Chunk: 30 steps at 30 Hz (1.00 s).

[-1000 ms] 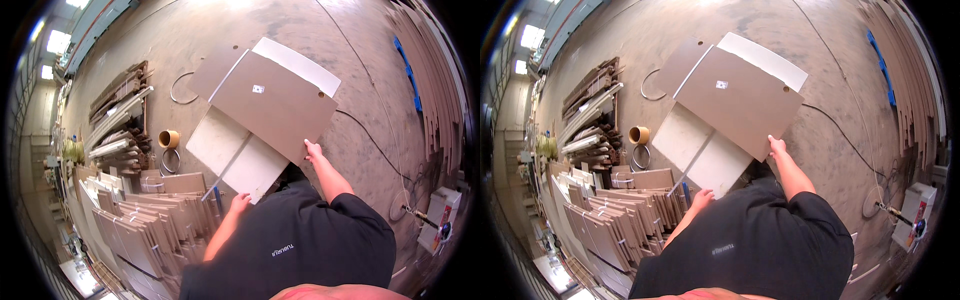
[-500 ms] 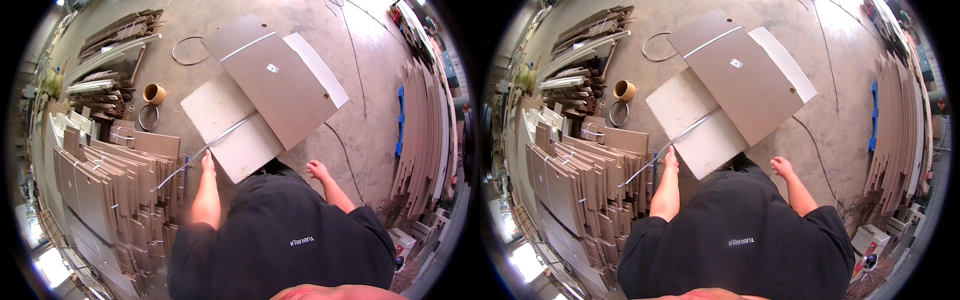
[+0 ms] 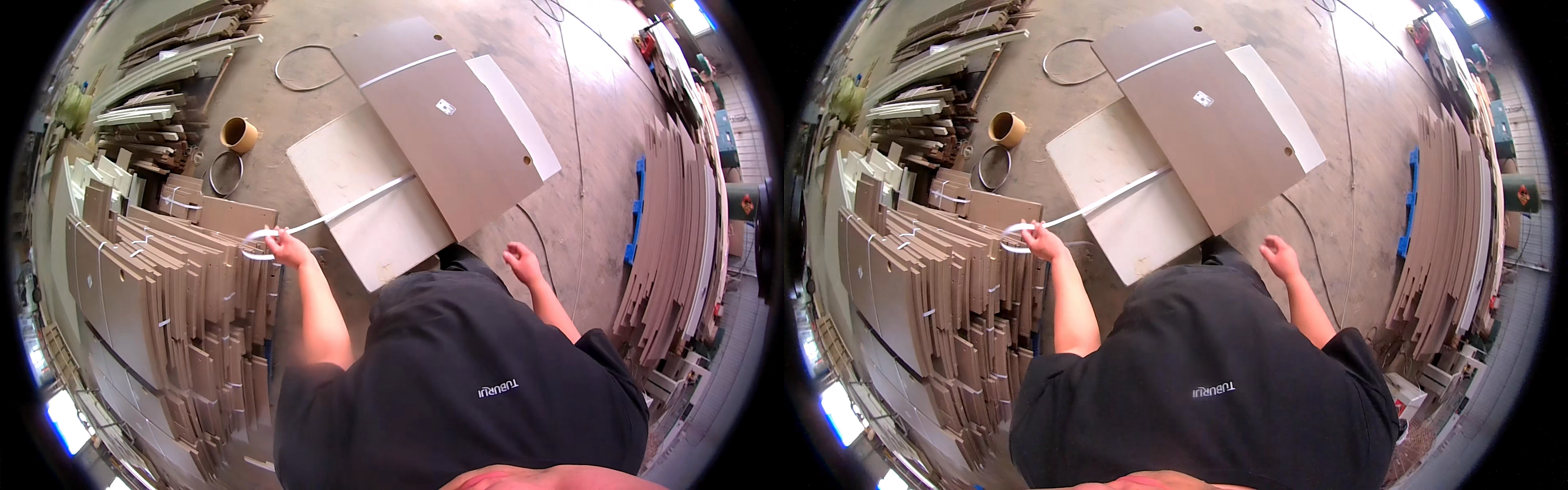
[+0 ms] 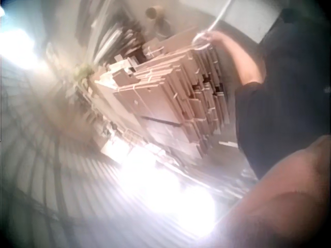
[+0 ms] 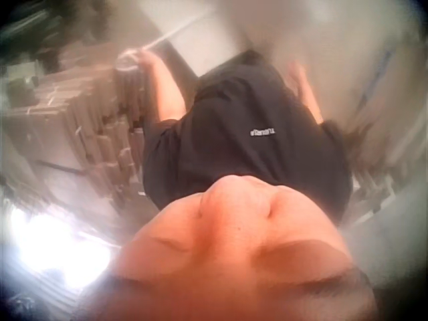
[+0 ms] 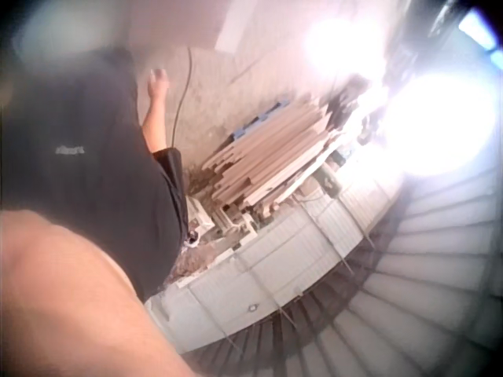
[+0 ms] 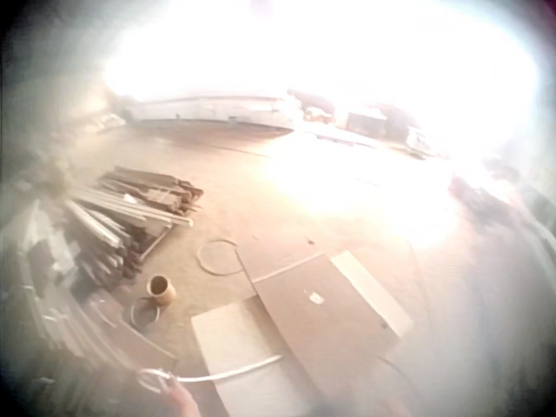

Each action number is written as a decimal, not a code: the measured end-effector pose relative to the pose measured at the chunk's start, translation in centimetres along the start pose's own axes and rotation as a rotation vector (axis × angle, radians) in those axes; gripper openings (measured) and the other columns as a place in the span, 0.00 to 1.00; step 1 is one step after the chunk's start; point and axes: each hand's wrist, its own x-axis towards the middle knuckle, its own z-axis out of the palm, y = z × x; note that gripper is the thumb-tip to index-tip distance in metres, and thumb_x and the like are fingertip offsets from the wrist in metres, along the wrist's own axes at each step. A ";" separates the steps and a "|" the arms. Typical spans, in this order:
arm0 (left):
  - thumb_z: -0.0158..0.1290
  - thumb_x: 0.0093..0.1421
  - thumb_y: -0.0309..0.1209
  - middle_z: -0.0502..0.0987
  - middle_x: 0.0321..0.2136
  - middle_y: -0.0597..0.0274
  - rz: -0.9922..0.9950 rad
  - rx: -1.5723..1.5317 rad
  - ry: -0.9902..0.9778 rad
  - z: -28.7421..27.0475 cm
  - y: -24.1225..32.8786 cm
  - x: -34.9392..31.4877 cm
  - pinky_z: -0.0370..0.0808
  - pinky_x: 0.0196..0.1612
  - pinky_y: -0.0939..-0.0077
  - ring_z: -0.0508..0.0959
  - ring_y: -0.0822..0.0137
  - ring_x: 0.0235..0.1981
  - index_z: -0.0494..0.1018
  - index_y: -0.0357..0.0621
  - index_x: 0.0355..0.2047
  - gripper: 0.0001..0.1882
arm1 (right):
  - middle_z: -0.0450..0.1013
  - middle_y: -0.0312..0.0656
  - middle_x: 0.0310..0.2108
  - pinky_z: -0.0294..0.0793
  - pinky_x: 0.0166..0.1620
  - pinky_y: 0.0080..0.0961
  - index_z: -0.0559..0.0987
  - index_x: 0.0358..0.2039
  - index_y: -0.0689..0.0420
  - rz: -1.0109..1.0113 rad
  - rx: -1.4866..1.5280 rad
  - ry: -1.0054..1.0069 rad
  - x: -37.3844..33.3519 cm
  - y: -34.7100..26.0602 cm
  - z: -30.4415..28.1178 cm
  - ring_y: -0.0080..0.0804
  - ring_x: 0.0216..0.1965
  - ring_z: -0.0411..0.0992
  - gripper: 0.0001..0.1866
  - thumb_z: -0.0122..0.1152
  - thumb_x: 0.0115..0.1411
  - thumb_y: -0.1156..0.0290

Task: The person repeatedly picks up flat rectangular panels from a stack, places them on a white surface, and secures them with white plastic straps. The person then lifts the bundled panels and places them onto a growing stack of similar bundles. This cycle of picking, strapping, and stacking is performed multiple times throughout the video.

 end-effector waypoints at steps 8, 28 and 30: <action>0.55 0.58 0.23 0.74 0.24 0.63 1.171 0.518 -0.763 6.7 19.6 -12.6 0.68 0.30 0.61 0.77 0.61 0.28 0.83 0.55 0.48 0.18 | 0.78 0.32 0.56 0.80 0.48 0.33 0.82 0.53 0.46 -1.058 -0.136 0.170 8.2 -28.9 -2.5 0.37 0.47 0.78 0.22 0.70 0.56 0.69; 0.52 0.67 0.19 0.80 0.36 0.64 0.096 0.014 -0.202 9.7 26.7 -23.6 0.73 0.42 0.82 0.76 0.75 0.36 0.80 0.33 0.51 0.14 | 0.80 0.37 0.41 0.71 0.54 0.40 0.82 0.42 0.48 -0.700 -0.664 0.072 33.7 -6.8 -22.6 0.40 0.48 0.75 0.09 0.59 0.64 0.62; 0.52 0.66 0.18 0.80 0.39 0.63 0.127 0.032 -0.211 10.7 27.1 -24.4 0.74 0.45 0.81 0.77 0.74 0.39 0.80 0.33 0.51 0.15 | 0.80 0.39 0.42 0.73 0.51 0.42 0.82 0.42 0.50 -0.667 -0.598 0.149 35.8 -5.9 -23.0 0.42 0.48 0.75 0.09 0.58 0.64 0.65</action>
